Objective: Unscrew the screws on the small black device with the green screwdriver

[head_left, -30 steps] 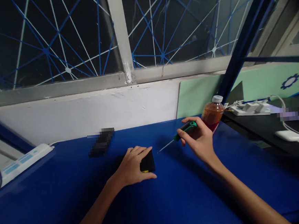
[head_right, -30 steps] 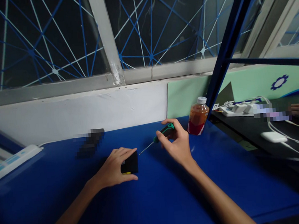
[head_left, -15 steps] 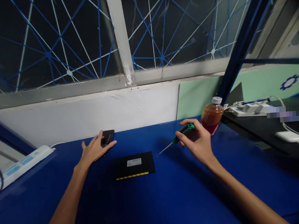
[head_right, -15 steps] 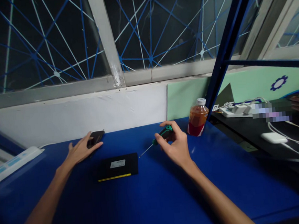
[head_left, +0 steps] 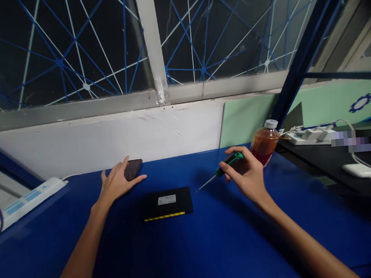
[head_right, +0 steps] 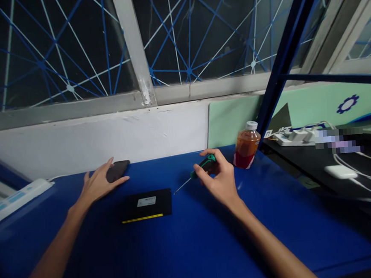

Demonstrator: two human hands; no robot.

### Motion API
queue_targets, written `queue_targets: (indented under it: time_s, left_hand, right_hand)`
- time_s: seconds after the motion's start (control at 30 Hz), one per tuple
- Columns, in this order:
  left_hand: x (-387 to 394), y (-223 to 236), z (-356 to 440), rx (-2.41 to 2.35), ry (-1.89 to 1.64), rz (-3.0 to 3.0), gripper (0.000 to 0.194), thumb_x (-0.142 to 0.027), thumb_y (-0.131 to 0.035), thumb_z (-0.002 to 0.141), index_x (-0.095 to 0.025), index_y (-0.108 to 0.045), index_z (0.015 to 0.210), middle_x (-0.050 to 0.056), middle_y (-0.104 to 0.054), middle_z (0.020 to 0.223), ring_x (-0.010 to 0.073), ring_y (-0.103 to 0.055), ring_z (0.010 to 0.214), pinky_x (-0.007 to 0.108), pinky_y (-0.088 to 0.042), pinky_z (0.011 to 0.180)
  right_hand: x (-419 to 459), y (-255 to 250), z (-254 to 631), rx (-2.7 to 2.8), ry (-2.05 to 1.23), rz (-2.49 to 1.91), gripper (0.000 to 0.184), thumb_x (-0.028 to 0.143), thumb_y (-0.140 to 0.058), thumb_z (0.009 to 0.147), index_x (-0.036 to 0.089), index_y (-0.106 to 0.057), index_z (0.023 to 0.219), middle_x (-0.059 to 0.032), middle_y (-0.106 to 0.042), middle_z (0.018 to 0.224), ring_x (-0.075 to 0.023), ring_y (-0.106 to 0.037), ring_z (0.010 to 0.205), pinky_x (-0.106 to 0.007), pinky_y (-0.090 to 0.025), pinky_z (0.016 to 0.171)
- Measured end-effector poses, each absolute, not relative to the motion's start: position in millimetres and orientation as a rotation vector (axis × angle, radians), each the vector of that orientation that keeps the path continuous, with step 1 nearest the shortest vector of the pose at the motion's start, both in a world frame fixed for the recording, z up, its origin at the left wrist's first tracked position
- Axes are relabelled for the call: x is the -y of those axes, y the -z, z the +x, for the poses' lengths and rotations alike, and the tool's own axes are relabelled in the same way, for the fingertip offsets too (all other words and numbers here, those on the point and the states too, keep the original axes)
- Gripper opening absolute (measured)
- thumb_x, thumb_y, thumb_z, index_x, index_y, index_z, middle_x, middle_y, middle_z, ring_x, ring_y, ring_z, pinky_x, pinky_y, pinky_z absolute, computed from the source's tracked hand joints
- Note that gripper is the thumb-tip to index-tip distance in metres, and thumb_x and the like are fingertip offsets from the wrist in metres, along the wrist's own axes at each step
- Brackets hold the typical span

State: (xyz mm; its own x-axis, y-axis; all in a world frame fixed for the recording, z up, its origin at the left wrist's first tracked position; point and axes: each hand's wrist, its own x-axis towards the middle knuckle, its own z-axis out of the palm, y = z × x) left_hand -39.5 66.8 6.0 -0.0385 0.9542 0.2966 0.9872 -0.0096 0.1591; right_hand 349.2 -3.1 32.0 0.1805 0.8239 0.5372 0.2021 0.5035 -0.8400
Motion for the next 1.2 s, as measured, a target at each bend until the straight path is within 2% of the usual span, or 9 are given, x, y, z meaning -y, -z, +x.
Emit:
queue_targets:
  time_s: [0.13,0.23,0.3,0.47,0.77,0.93,1.2]
  left_hand:
    - [-56.9,-14.7,-21.9,2.032,0.699,-2.175,0.084,-0.067,-0.054,0.079,-0.023,-0.035,0.147,0.013,-0.058,0.135,0.0365,-0.05,0.126,0.053,-0.035,0.105]
    - [-39.0,-23.8,10.8,1.837,0.742,-2.53,0.067,-0.063,-0.055,0.082,-0.027,-0.049,0.138,0.007,-0.062,0.131,0.029,-0.055,0.122,0.042,-0.043,0.101]
    - [-23.9,-26.5,37.4,1.667,0.608,-2.74,0.066,-0.064,-0.058,0.08,-0.028,-0.052,0.135,0.006,-0.061,0.133,0.029,-0.053,0.124,0.044,-0.041,0.103]
    - [2.0,-15.9,83.6,1.34,0.453,-2.91,0.09,-0.073,-0.068,0.064,-0.027,-0.048,0.139,0.011,-0.058,0.135,0.0342,-0.054,0.12,0.052,-0.041,0.1]
    - [2.5,-2.4,89.6,1.356,0.464,-2.93,0.072,-0.048,-0.072,0.075,-0.029,-0.046,0.139,0.009,-0.063,0.126,0.0317,-0.058,0.113,0.053,-0.041,0.098]
    - [2.7,-11.4,89.6,1.376,0.656,-2.891,0.071,-0.05,-0.068,0.079,-0.028,-0.043,0.142,0.009,-0.063,0.127,0.0306,-0.058,0.113,0.05,-0.043,0.095]
    - [6.1,-22.3,88.5,1.369,0.945,-2.834,0.068,-0.05,-0.067,0.081,-0.025,-0.045,0.141,0.011,-0.061,0.131,0.0312,-0.055,0.118,0.051,-0.041,0.099]
  right_hand:
    - [2.6,-32.0,350.0,1.349,-0.556,-0.989,0.029,0.028,-0.071,0.078,0.022,-0.056,0.101,0.0049,-0.059,0.059,-0.0121,-0.057,0.039,-0.026,-0.048,0.041]
    - [2.1,-32.5,350.6,1.343,-0.561,-0.983,0.028,0.028,-0.071,0.078,0.022,-0.056,0.101,0.0052,-0.058,0.057,-0.0123,-0.056,0.039,-0.026,-0.047,0.041]
    - [1.8,-32.7,351.0,1.339,-0.56,-0.992,0.027,0.028,-0.071,0.078,0.022,-0.056,0.101,0.0058,-0.057,0.056,-0.0122,-0.056,0.039,-0.026,-0.047,0.04]
    - [2.4,-33.7,351.7,1.332,-0.567,-0.991,0.028,0.029,-0.071,0.078,0.022,-0.056,0.101,0.0061,-0.056,0.057,-0.0118,-0.055,0.039,-0.025,-0.046,0.039]
    - [4.7,-34.8,351.8,1.327,-0.584,-0.969,0.027,0.027,-0.071,0.079,0.023,-0.056,0.101,0.0052,-0.058,0.058,-0.0123,-0.056,0.039,-0.027,-0.047,0.041]
    - [7.1,-40.0,350.8,1.278,-0.599,-0.924,0.025,0.027,-0.071,0.079,0.023,-0.056,0.099,0.0049,-0.058,0.061,-0.0126,-0.058,0.041,-0.027,-0.048,0.041]
    - [9.7,-46.0,348.5,1.203,-0.634,-0.881,0.026,0.027,-0.072,0.079,0.022,-0.055,0.099,0.0037,-0.059,0.061,-0.0129,-0.058,0.041,-0.027,-0.048,0.04]
